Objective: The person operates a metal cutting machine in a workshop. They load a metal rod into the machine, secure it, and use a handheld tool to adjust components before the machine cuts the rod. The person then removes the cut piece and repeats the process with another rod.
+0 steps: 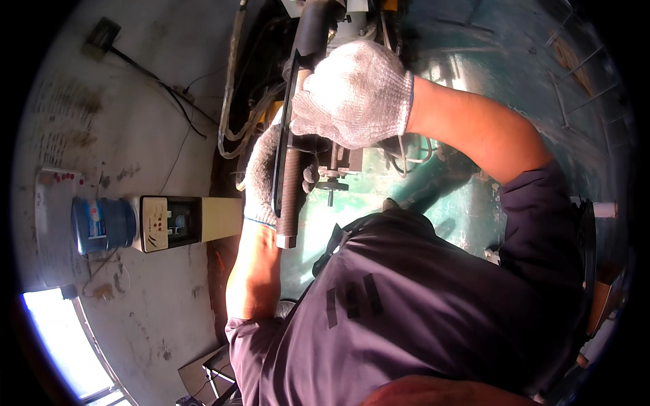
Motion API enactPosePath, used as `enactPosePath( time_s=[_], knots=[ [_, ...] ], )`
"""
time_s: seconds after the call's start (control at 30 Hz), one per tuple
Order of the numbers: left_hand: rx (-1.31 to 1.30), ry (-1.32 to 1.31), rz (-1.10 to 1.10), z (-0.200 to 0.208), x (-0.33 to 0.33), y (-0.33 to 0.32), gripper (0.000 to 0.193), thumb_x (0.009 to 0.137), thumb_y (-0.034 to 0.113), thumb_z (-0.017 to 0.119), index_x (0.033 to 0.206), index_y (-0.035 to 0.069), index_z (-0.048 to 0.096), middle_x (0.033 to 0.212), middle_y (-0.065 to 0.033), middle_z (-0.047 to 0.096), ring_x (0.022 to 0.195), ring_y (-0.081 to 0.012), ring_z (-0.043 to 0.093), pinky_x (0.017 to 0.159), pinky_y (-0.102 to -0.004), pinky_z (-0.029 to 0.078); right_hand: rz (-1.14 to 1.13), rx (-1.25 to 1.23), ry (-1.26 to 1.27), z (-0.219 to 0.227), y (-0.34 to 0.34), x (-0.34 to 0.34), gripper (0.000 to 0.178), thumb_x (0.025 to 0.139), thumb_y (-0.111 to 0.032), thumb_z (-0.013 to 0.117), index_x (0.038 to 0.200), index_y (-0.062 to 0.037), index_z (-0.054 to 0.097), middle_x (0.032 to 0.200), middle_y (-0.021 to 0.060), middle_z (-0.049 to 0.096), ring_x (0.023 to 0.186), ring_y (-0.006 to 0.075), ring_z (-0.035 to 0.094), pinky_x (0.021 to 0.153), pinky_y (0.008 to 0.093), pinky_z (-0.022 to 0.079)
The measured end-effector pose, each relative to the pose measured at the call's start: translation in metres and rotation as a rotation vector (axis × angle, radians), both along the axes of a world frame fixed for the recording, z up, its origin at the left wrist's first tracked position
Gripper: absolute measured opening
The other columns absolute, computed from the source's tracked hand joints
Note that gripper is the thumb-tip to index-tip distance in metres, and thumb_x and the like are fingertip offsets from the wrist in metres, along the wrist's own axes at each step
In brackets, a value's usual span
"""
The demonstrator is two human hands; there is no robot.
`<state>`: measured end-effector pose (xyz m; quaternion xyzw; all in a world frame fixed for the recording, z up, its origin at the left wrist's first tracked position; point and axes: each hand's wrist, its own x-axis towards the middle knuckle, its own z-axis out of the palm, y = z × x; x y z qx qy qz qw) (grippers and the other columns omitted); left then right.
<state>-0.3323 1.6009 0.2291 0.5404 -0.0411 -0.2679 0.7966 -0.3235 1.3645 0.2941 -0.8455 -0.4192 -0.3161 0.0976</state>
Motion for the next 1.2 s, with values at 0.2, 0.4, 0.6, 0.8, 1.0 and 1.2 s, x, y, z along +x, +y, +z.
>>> enactPosePath(
  time_s=[0.2, 0.4, 0.6, 0.8, 1.0, 1.2],
  knots=[
    [-0.136, 0.172, 0.027, 0.004, -0.004, -0.004, 0.035, 0.116, 0.030, 0.051, 0.129, -0.001, 0.062, 0.101, -0.0192, 0.073, 0.057, -0.0198, 0.065, 0.045, -0.0267, 0.053, 0.273, 0.052, -0.056, -0.012, -0.012, 0.044, 0.021, 0.091, -0.035, 0.083, 0.084, -0.0166, 0.075, 0.072, 0.0059, 0.067, 0.065, 0.0293, 0.069, 0.062, 0.0421, 0.055],
    [0.043, 0.028, 0.151, 0.009, -0.015, -0.012, 0.024, 0.115, 0.017, 0.054, 0.129, -0.001, 0.062, 0.099, -0.0224, 0.072, 0.057, -0.0166, 0.059, 0.044, -0.0239, 0.045, 0.288, 0.083, -0.096, -0.014, -0.010, 0.044, 0.025, 0.092, -0.039, 0.083, 0.084, -0.0167, 0.074, 0.072, 0.0069, 0.068, 0.066, 0.0303, 0.070, 0.064, 0.0422, 0.056],
    [0.107, -0.072, 0.080, 0.013, -0.013, -0.009, 0.024, 0.115, 0.019, 0.055, 0.123, -0.001, 0.066, 0.102, -0.0144, 0.076, 0.064, -0.0130, 0.063, 0.051, -0.0239, 0.048, 0.159, 0.040, 0.019, -0.007, -0.006, 0.035, 0.031, 0.095, -0.041, 0.081, 0.083, -0.0135, 0.075, 0.072, 0.0094, 0.070, 0.066, 0.0338, 0.072, 0.062, 0.0456, 0.056],
    [0.273, -0.322, 0.037, 0.010, -0.013, -0.010, 0.029, 0.116, 0.023, 0.048, 0.126, 0.000, 0.063, 0.100, -0.0187, 0.073, 0.060, -0.0159, 0.060, 0.047, -0.0238, 0.046, 0.169, 0.032, 0.061, -0.005, -0.007, 0.039, 0.035, 0.093, -0.043, 0.082, 0.081, -0.0117, 0.074, 0.071, 0.0100, 0.070, 0.067, 0.0342, 0.072, 0.062, 0.0463, 0.056],
    [0.436, -0.510, -0.002, 0.001, -0.010, -0.009, 0.031, 0.116, 0.025, 0.045, 0.128, 0.001, 0.061, 0.099, -0.0213, 0.070, 0.059, -0.0188, 0.059, 0.046, -0.0255, 0.047, 0.182, -0.028, 0.100, -0.003, -0.012, 0.039, 0.044, 0.098, -0.053, 0.072, 0.084, -0.0123, 0.079, 0.074, 0.0133, 0.075, 0.076, 0.0380, 0.077, 0.069, 0.0503, 0.060],
    [-0.084, 0.061, 0.116, 0.017, -0.013, -0.023, 0.026, 0.115, 0.018, 0.052, 0.131, 0.000, 0.061, 0.097, -0.0186, 0.068, 0.059, -0.0162, 0.060, 0.045, -0.0242, 0.046, 0.401, 0.085, -0.043, -0.018, -0.010, 0.069, 0.027, 0.086, -0.034, 0.085, 0.080, -0.0119, 0.070, 0.070, 0.0080, 0.067, 0.066, 0.0333, 0.071, 0.061, 0.0445, 0.055]
  ],
)
